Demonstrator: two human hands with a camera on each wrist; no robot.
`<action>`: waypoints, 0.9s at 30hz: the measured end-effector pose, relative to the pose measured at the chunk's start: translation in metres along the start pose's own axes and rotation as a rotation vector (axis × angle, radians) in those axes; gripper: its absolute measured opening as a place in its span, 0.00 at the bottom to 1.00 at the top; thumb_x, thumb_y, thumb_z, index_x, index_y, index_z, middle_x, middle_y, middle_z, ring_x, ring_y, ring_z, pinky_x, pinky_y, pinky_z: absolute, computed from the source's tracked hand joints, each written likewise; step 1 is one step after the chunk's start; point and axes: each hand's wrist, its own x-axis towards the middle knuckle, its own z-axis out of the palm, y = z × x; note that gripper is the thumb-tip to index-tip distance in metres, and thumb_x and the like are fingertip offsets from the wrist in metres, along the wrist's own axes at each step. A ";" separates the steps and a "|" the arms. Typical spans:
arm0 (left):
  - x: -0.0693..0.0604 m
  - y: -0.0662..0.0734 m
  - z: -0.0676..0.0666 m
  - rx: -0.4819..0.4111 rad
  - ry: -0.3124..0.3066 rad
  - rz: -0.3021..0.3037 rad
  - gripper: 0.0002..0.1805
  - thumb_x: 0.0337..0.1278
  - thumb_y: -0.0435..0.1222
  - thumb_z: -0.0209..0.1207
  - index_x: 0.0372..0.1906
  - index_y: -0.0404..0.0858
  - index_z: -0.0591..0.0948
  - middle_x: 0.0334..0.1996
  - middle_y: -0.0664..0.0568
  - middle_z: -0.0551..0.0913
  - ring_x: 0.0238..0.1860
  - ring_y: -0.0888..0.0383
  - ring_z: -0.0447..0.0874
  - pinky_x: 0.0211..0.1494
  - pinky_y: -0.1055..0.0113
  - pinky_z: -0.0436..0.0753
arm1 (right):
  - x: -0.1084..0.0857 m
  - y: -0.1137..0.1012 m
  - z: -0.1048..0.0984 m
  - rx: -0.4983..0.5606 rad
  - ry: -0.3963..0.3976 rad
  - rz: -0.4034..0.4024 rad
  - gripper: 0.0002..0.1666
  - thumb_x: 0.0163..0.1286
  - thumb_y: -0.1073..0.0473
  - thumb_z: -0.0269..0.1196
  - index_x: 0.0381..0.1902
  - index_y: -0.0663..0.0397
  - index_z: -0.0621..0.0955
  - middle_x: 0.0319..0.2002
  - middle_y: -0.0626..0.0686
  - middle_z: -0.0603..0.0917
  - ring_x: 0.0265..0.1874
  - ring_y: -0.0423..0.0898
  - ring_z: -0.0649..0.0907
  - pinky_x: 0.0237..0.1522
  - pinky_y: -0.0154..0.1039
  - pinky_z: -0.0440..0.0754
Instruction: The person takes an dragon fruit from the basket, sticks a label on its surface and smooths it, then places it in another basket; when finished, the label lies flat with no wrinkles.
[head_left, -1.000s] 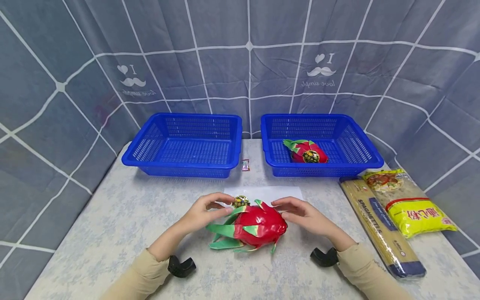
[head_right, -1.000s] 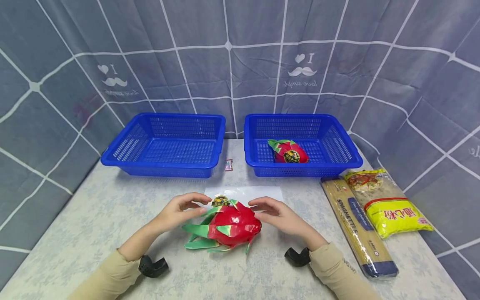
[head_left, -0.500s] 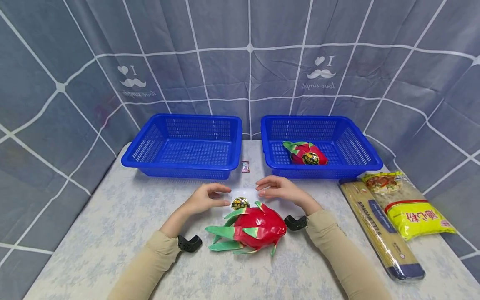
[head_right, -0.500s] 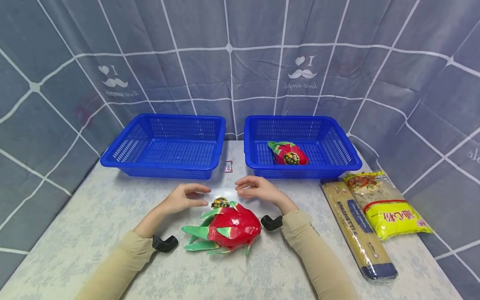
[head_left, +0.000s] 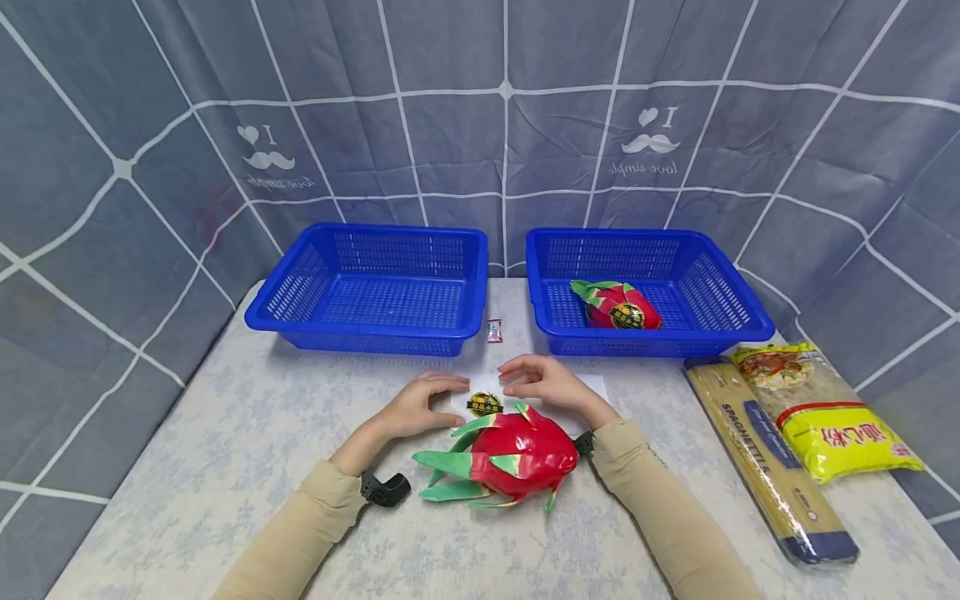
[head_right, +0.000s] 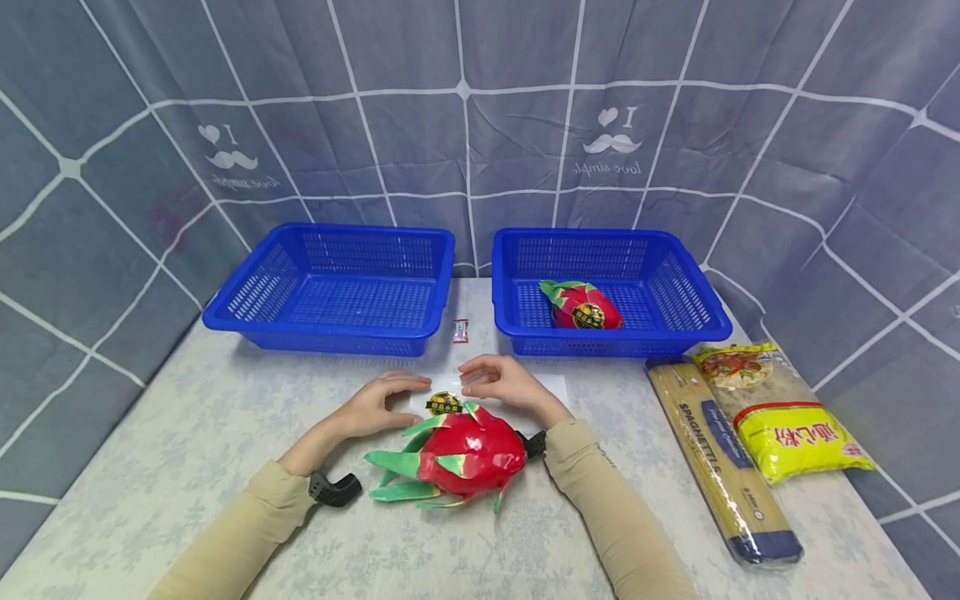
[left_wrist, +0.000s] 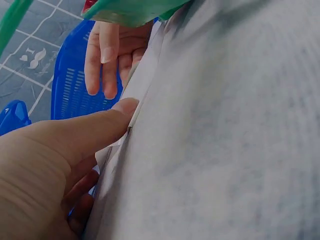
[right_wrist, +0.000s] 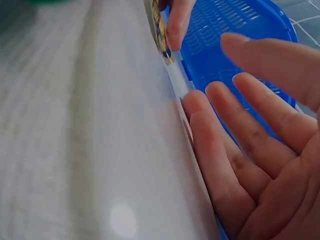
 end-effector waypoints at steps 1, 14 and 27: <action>0.000 0.001 0.000 0.015 -0.007 -0.008 0.28 0.44 0.41 0.70 0.53 0.32 0.79 0.55 0.46 0.78 0.59 0.45 0.70 0.62 0.50 0.65 | 0.000 0.001 0.000 -0.006 0.008 -0.007 0.22 0.63 0.68 0.62 0.54 0.73 0.74 0.49 0.65 0.80 0.44 0.51 0.83 0.47 0.39 0.79; 0.001 0.006 0.001 0.106 -0.048 -0.097 0.27 0.57 0.42 0.62 0.59 0.32 0.75 0.62 0.45 0.72 0.65 0.44 0.62 0.65 0.44 0.56 | 0.003 0.002 0.003 -0.315 0.054 -0.006 0.23 0.53 0.56 0.73 0.47 0.56 0.83 0.37 0.50 0.84 0.36 0.43 0.80 0.36 0.35 0.77; 0.000 0.008 0.001 0.111 -0.061 -0.130 0.27 0.57 0.42 0.61 0.60 0.34 0.75 0.63 0.47 0.71 0.67 0.47 0.60 0.66 0.45 0.55 | 0.006 0.007 0.007 -0.331 0.036 -0.040 0.19 0.53 0.60 0.73 0.44 0.55 0.85 0.37 0.49 0.85 0.31 0.42 0.76 0.33 0.35 0.75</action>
